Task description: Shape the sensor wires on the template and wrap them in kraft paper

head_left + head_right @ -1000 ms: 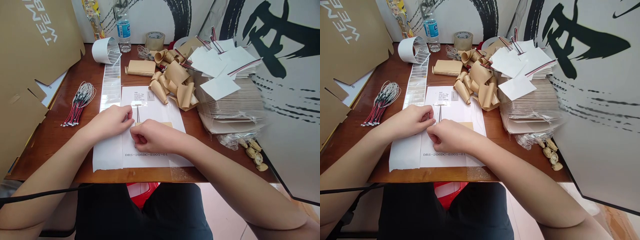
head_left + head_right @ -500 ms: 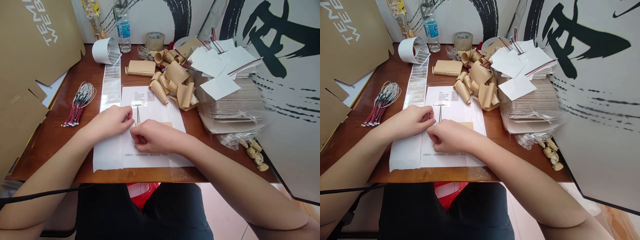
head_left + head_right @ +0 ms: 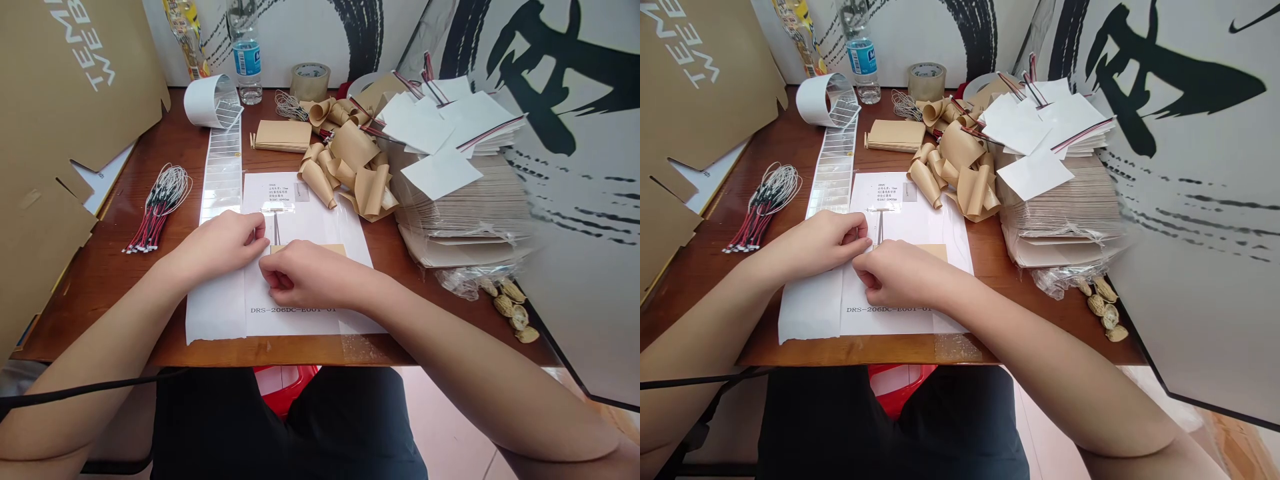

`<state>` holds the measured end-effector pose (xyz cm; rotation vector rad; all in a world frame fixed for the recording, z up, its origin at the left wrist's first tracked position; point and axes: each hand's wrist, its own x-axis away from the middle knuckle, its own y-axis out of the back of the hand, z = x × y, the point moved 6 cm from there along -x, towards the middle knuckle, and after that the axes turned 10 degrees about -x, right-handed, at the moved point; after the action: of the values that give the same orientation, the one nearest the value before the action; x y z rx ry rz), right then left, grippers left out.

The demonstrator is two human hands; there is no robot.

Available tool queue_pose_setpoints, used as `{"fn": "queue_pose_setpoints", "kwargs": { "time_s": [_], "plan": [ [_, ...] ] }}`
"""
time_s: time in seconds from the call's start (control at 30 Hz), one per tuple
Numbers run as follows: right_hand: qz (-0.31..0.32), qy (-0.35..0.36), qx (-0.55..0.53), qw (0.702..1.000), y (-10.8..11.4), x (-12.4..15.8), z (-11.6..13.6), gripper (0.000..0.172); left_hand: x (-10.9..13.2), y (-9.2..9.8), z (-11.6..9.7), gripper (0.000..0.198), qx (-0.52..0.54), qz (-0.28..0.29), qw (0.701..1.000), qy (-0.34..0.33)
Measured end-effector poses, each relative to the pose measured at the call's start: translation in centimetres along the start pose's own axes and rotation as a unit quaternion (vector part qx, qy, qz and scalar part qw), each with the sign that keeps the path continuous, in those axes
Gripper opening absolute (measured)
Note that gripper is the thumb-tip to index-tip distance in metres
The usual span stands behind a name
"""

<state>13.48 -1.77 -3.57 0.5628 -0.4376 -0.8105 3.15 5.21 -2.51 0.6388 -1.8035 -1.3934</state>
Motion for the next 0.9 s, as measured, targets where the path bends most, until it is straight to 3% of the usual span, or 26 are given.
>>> {"fn": "queue_pose_setpoints", "kwargs": {
  "time_s": [0.9],
  "plan": [
    [0.01, -0.005, 0.018, 1.0, -0.02, 0.04, 0.31, 0.024, 0.05, 0.01, -0.1, 0.016, -0.005, 0.01, 1.0, 0.005]
  ]
}}
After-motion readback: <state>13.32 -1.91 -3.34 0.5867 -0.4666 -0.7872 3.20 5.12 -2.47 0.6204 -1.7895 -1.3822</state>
